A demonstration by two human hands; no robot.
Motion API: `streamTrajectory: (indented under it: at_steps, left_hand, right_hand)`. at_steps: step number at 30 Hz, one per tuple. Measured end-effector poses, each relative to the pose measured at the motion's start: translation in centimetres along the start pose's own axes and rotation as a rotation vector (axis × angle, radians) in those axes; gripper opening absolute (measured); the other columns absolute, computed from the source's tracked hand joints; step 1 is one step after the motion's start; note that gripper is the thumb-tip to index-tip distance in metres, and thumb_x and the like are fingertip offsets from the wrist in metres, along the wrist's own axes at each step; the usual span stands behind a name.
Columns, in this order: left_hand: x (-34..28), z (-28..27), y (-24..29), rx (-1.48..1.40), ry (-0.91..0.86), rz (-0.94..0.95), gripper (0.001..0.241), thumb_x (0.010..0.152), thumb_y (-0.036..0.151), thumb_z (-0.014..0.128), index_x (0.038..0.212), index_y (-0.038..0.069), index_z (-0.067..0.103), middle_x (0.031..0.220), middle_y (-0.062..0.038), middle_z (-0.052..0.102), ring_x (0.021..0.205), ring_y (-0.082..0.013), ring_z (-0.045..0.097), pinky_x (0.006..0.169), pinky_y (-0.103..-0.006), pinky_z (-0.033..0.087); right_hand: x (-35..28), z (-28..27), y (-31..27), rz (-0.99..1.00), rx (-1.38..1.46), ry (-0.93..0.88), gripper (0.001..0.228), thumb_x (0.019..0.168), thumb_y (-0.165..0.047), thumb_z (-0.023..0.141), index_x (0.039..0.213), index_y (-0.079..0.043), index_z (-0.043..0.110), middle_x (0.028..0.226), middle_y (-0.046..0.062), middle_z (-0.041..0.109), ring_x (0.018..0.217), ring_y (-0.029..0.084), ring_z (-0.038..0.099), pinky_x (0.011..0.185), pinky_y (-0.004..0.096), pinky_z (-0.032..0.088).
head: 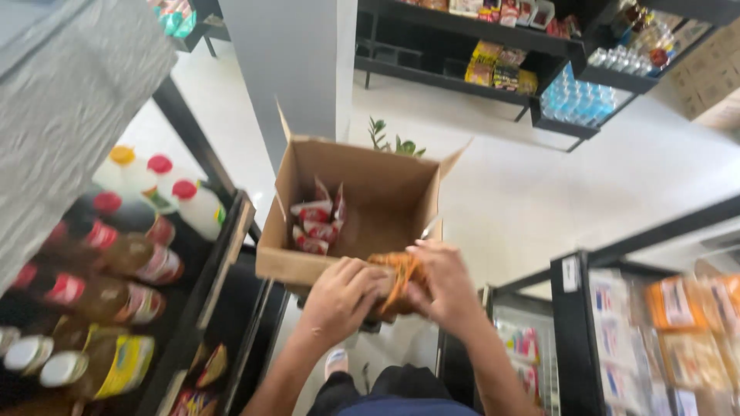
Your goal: Wiping down canned goods and organizing items on grocery store shelves.
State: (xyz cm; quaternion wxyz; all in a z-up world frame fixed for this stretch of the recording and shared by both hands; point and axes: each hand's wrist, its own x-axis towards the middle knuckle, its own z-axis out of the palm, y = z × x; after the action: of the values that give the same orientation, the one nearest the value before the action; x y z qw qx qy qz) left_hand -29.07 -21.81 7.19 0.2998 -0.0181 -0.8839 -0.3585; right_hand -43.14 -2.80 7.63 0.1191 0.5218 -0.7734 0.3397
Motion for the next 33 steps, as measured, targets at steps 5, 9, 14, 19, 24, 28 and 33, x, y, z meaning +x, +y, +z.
streamTrajectory:
  at_steps: [5, 9, 14, 19, 24, 28, 33]
  left_hand:
    - [2.4, 2.0, -2.0, 0.012, -0.047, 0.052, 0.016, 0.09, 0.016, 0.068, 0.104, 0.009, 0.066, 0.102, -0.009, 0.064, 0.097, -0.0319, 0.061, 0.085, -0.0436, 0.048]
    - [0.8, 3.8, -1.0, 0.019, -0.02, -0.165, 0.018, 0.091, 0.017, 0.069, 0.108, 0.011, 0.068, 0.1, -0.009, 0.064, 0.098, -0.0315, 0.062, 0.085, -0.0431, 0.048]
    - [-1.1, 4.6, 2.8, 0.156, 0.173, -0.37, 0.016, 0.091, 0.015, 0.07, 0.106, 0.013, 0.068, 0.108, -0.007, 0.066, 0.105, -0.0311, 0.062, 0.094, -0.0426, 0.05]
    - [-3.1, 5.6, 5.9, 0.173, 0.353, -0.609, 0.035, 0.089, 0.019, 0.074, 0.121, 0.009, 0.065, 0.12, -0.01, 0.064, 0.113, -0.0329, 0.062, 0.094, -0.0421, 0.05]
    - [-7.1, 5.6, 9.9, 0.195, 0.53, -0.707, 0.058, 0.084, 0.02, 0.077, 0.135, 0.005, 0.052, 0.128, -0.016, 0.056, 0.12, -0.038, 0.058, 0.099, -0.045, 0.049]
    - [-11.5, 5.6, 13.5, 0.175, 0.725, -0.783, 0.069, 0.084, 0.017, 0.077, 0.143, 0.006, 0.045, 0.131, -0.015, 0.055, 0.119, -0.0318, 0.063, 0.1, -0.0424, 0.05]
    - [-19.0, 6.5, 19.1, 0.233, 0.986, -0.921, 0.066, 0.083, 0.008, 0.073, 0.145, 0.009, 0.049, 0.136, -0.015, 0.056, 0.115, -0.0288, 0.064, 0.097, -0.0387, 0.054]
  right_hand:
    - [2.3, 1.3, 2.6, -0.098, -0.034, -0.367, 0.071, 0.073, -0.046, 0.081, 0.124, 0.0, 0.062, 0.119, 0.023, 0.064, 0.113, 0.046, 0.053, 0.099, 0.052, 0.04]
    - [3.5, 0.2, 5.7, -0.016, 0.235, -0.76, 0.043, 0.085, -0.029, 0.075, 0.12, -0.005, 0.065, 0.109, 0.014, 0.069, 0.104, 0.036, 0.063, 0.091, 0.044, 0.051]
    - [7.3, -1.1, 7.4, -0.089, 0.536, -0.832, 0.022, 0.089, -0.007, 0.069, 0.11, -0.005, 0.069, 0.099, 0.013, 0.072, 0.094, 0.031, 0.07, 0.081, 0.038, 0.056]
    - [8.5, -1.3, 6.5, -0.176, 0.849, -0.603, 0.021, 0.092, 0.003, 0.067, 0.112, -0.003, 0.067, 0.098, 0.012, 0.072, 0.089, 0.023, 0.072, 0.079, 0.032, 0.056]
    - [8.7, -0.5, 1.0, -0.398, 0.999, -0.77, 0.021, 0.092, 0.004, 0.067, 0.113, -0.002, 0.066, 0.103, 0.012, 0.072, 0.094, 0.024, 0.071, 0.084, 0.031, 0.056]
    - [7.3, 1.1, -3.8, -0.659, 1.006, -1.098, 0.021, 0.09, 0.002, 0.07, 0.111, -0.002, 0.067, 0.102, 0.011, 0.071, 0.095, 0.025, 0.071, 0.084, 0.031, 0.055]
    - [2.8, 3.1, -9.8, -0.834, 1.125, -1.43, 0.02, 0.091, 0.001, 0.07, 0.11, -0.002, 0.068, 0.103, 0.011, 0.072, 0.097, 0.026, 0.071, 0.086, 0.033, 0.055]
